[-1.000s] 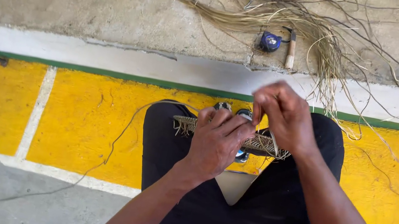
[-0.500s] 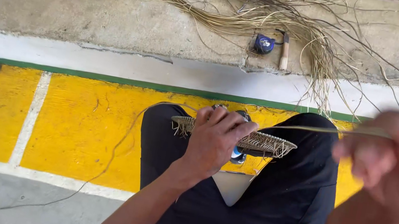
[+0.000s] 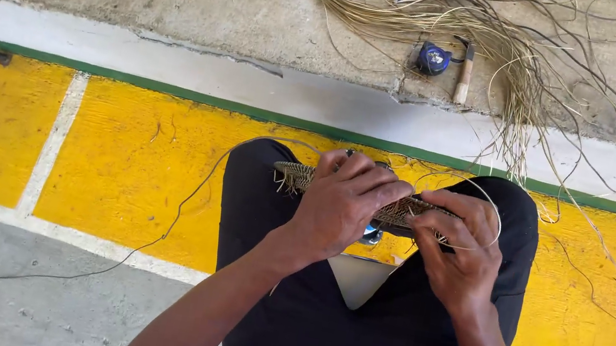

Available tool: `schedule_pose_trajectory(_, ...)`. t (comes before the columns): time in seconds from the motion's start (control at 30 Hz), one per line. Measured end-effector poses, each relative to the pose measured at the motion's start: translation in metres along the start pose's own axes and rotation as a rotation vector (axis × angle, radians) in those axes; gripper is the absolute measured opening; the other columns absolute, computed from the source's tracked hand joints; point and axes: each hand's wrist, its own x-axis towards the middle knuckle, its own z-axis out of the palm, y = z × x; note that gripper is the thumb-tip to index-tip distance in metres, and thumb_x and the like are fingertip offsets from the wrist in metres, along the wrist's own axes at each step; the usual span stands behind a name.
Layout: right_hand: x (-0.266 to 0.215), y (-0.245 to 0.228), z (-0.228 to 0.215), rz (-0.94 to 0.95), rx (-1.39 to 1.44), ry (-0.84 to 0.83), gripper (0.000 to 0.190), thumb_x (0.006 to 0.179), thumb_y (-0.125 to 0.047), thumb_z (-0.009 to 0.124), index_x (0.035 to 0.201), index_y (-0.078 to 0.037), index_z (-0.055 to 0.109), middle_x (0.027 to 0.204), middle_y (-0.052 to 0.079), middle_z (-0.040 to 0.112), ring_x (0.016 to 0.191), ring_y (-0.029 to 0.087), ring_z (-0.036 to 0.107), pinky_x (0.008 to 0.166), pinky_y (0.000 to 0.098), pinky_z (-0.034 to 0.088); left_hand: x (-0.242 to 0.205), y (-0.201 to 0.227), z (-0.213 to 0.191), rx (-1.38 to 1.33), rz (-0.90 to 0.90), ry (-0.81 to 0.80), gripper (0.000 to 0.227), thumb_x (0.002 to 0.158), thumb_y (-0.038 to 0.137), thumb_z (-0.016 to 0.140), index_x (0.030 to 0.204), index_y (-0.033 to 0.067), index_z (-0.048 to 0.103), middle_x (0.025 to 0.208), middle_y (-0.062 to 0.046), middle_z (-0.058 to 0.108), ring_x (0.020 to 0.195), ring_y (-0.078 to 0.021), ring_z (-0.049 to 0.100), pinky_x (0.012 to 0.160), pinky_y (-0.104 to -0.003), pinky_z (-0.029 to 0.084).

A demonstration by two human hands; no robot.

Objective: The person is weaving a circular plate or basket base using straw or similar natural fibers.

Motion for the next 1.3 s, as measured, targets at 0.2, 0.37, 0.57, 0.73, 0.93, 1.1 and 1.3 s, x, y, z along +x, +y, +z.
schedule_pose_trajectory(0.2, -0.002, 0.015, 0.011, -0.04, -0.039, 0.006, 0.027, 0.08, 0.001, 0.083, 0.099, -0.011, 0.068, 0.109, 0.005, 0.069, 0.102, 0.025, 0.065, 0.093, 0.0392, 0.048, -0.006, -0.003, 0.004, -0.058, 0.002, 0.03, 0.032, 0.097, 0.012, 0.067, 0.128, 0.0181, 0.069, 0.113, 0.007, 0.07, 0.108, -0.0148, 0.059, 0.102, -0.041, 0.036)
schedule_pose_trajectory(0.37, -0.001, 0.009, 0.014, 0.002, -0.045, 0.046, 0.029, 0.079, 0.002, 0.085, 0.101, -0.012, 0.07, 0.105, 0.006, 0.068, 0.099, 0.025, 0.065, 0.087, 0.0378, 0.051, -0.003, -0.003, 0.001, -0.038, 0.025, 0.04, 0.035, 0.095, 0.012, 0.066, 0.128, 0.0182, 0.07, 0.112, 0.007, 0.071, 0.107, -0.0134, 0.059, 0.1, -0.041, 0.036)
schedule_pose_trajectory(0.57, 0.002, 0.012, 0.009, 0.026, 0.031, -0.022, 0.027, 0.08, 0.0, 0.084, 0.101, -0.01, 0.07, 0.106, 0.007, 0.07, 0.102, 0.024, 0.069, 0.089, 0.0381, 0.055, -0.007, -0.005, 0.004, 0.003, 0.059, 0.053, 0.037, 0.094, 0.011, 0.066, 0.13, 0.0163, 0.069, 0.113, 0.007, 0.071, 0.106, -0.0154, 0.058, 0.1, -0.04, 0.037)
schedule_pose_trajectory(0.73, 0.029, 0.041, -0.013, 0.046, 0.147, -0.223, 0.024, 0.079, -0.002, 0.083, 0.1, -0.008, 0.073, 0.102, 0.009, 0.068, 0.096, 0.023, 0.068, 0.081, 0.0339, 0.056, -0.004, -0.002, -0.003, -0.011, 0.062, 0.076, 0.038, 0.091, 0.011, 0.067, 0.128, 0.0216, 0.072, 0.111, 0.007, 0.065, 0.104, -0.0165, 0.056, 0.099, -0.04, 0.038)
schedule_pose_trajectory(0.93, 0.069, 0.077, -0.007, 0.298, 0.466, -0.723, 0.014, 0.093, -0.007, 0.069, 0.106, -0.008, 0.073, 0.1, 0.001, 0.075, 0.095, 0.012, 0.069, 0.088, 0.0291, 0.057, -0.007, -0.003, -0.004, -0.053, 0.083, 0.102, 0.045, 0.086, 0.008, 0.069, 0.127, 0.0266, 0.072, 0.107, 0.006, 0.059, 0.103, -0.0181, 0.056, 0.098, -0.039, 0.038)
schedule_pose_trajectory(1.1, 0.072, 0.101, 0.017, 0.319, 0.57, -0.927, 0.014, 0.091, -0.01, 0.073, 0.104, -0.005, 0.074, 0.095, 0.0, 0.074, 0.093, 0.01, 0.066, 0.089, 0.0311, 0.055, -0.015, -0.005, -0.003, -0.074, 0.063, 0.081, 0.048, 0.087, 0.006, 0.069, 0.128, 0.0303, 0.072, 0.106, 0.006, 0.06, 0.101, -0.0173, 0.055, 0.096, -0.039, 0.038)
schedule_pose_trajectory(1.3, 0.095, 0.103, 0.005, 0.392, 0.922, -0.115, 0.025, 0.115, -0.022, 0.053, 0.099, -0.004, 0.061, 0.102, 0.005, 0.067, 0.092, 0.019, 0.066, 0.09, 0.035, 0.057, -0.011, -0.007, -0.003, -0.109, 0.07, 0.052, 0.047, 0.09, 0.006, 0.065, 0.13, 0.0316, 0.072, 0.107, 0.004, 0.06, 0.103, -0.019, 0.056, 0.095, -0.04, 0.039)
